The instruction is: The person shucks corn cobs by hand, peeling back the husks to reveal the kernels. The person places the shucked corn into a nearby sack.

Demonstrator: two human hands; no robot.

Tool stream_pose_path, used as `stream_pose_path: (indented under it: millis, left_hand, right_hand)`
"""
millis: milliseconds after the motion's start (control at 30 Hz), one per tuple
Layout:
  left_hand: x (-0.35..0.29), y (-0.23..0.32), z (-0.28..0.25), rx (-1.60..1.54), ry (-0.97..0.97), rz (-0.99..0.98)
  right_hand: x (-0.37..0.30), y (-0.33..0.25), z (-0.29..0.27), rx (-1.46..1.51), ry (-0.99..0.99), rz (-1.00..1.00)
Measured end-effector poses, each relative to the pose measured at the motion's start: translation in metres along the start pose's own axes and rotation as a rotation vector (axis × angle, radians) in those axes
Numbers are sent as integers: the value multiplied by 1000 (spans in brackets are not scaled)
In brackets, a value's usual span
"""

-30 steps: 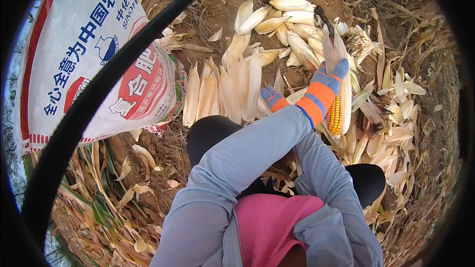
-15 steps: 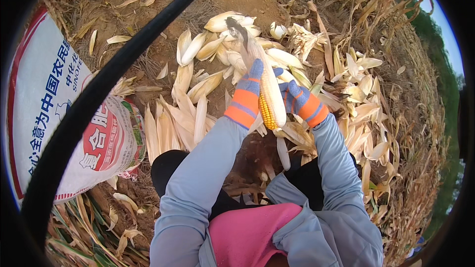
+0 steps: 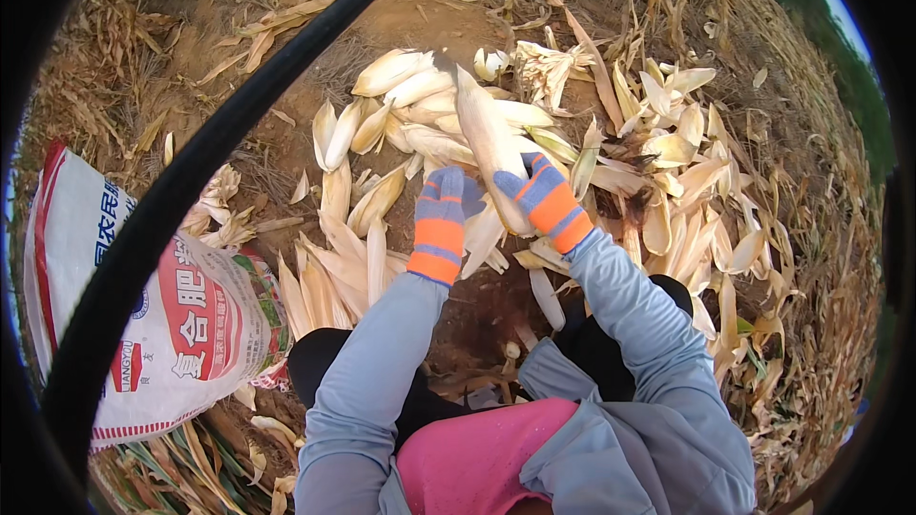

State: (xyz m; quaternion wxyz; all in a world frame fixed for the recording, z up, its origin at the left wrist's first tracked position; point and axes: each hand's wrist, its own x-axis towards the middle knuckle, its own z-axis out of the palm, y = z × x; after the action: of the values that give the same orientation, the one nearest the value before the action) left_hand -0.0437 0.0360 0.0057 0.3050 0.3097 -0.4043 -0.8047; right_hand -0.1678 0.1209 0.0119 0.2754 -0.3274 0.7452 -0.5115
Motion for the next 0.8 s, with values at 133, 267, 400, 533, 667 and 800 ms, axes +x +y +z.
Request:
stream_pose_path:
  millis: [133, 267, 400, 533, 667, 800]
  left_hand:
    - [-3, -19, 8, 15, -8, 49]
    - [14, -16, 1, -361, -153, -211]
    - [4, 1, 10, -409, -123, -347]
    - [8, -9, 5, -430, -147, -423]
    - [13, -19, -3, -400, -91, -408]
    - [14, -25, -10, -455, -135, -435]
  right_hand:
    - [-22, -24, 17, 78, 11, -125]
    - [-5, 5, 2, 326, -51, 75]
    - [-1, -6, -9, 460, -125, 141]
    - [2, -11, -16, 475, -99, 136]
    - [-3, -23, -21, 386, -122, 131]
    - [-5, -22, -19, 145, -149, 177]
